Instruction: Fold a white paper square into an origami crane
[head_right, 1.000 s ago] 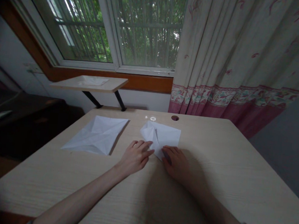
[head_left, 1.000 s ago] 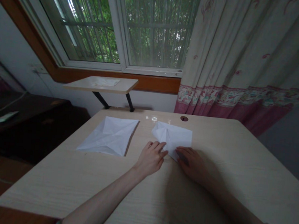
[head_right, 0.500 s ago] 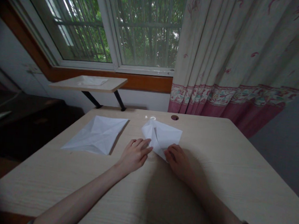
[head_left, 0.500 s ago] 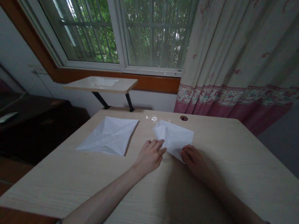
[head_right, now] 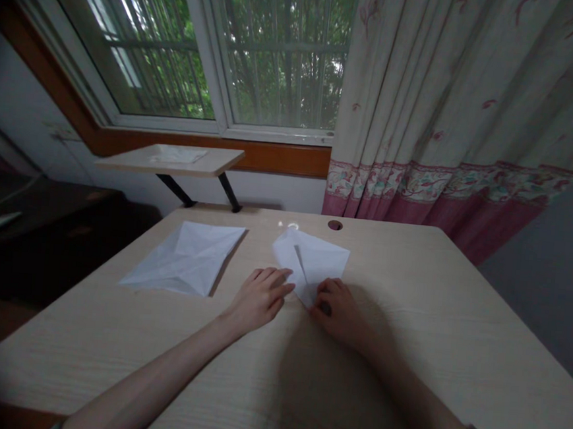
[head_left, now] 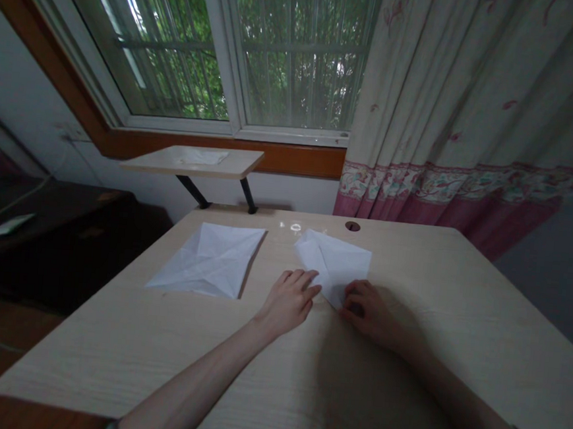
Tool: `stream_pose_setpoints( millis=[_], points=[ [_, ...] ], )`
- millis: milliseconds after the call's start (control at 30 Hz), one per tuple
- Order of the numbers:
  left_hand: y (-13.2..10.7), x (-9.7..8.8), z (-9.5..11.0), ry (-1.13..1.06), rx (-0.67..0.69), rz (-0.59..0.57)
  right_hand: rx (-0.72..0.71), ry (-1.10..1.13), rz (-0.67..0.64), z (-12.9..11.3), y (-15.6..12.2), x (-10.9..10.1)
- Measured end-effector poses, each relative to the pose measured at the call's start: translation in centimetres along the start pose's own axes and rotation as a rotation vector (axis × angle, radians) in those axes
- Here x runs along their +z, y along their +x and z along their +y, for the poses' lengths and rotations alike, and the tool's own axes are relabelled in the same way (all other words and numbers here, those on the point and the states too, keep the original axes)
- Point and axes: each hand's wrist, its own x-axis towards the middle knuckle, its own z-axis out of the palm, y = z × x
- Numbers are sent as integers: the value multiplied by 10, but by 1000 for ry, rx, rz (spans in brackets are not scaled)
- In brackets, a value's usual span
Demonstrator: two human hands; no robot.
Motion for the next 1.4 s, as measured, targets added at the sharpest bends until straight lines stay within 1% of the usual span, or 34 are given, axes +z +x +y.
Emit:
stream_pose_setpoints(
  millis=[167, 333, 433, 500, 633, 800, 967, 1200, 1400],
  points=[
    [0, 1, 0, -12, -2, -2, -26, 53, -47, 3, -1, -7],
    [0, 1, -1, -16, -1, 6, -33, 14, -88, 3, -2, -10],
    [0, 1, -1, -19, -3, 5, 1, -25, -37, 2, -2, -7],
    [0, 1, -1, -21, -5, 0, -12, -43, -10, 3, -3, -4],
    [0, 1, -1, -30, -8, -8, -109, -99, -54, 6, -4, 2],
    [0, 2, -2, -44, -11, -19, -132, -177, -97, 10, -4, 4],
    [0, 2, -3, -79, -7, -40, -123, -260, -43, 4, -4, 0],
    [-1, 7, -5, -142, 27, -29, -140, -309, 7, -9, -4, -9],
    [-2, 7, -3, -177, 49, -13, -107, -311, 4, -14, -3, -11]
  ],
)
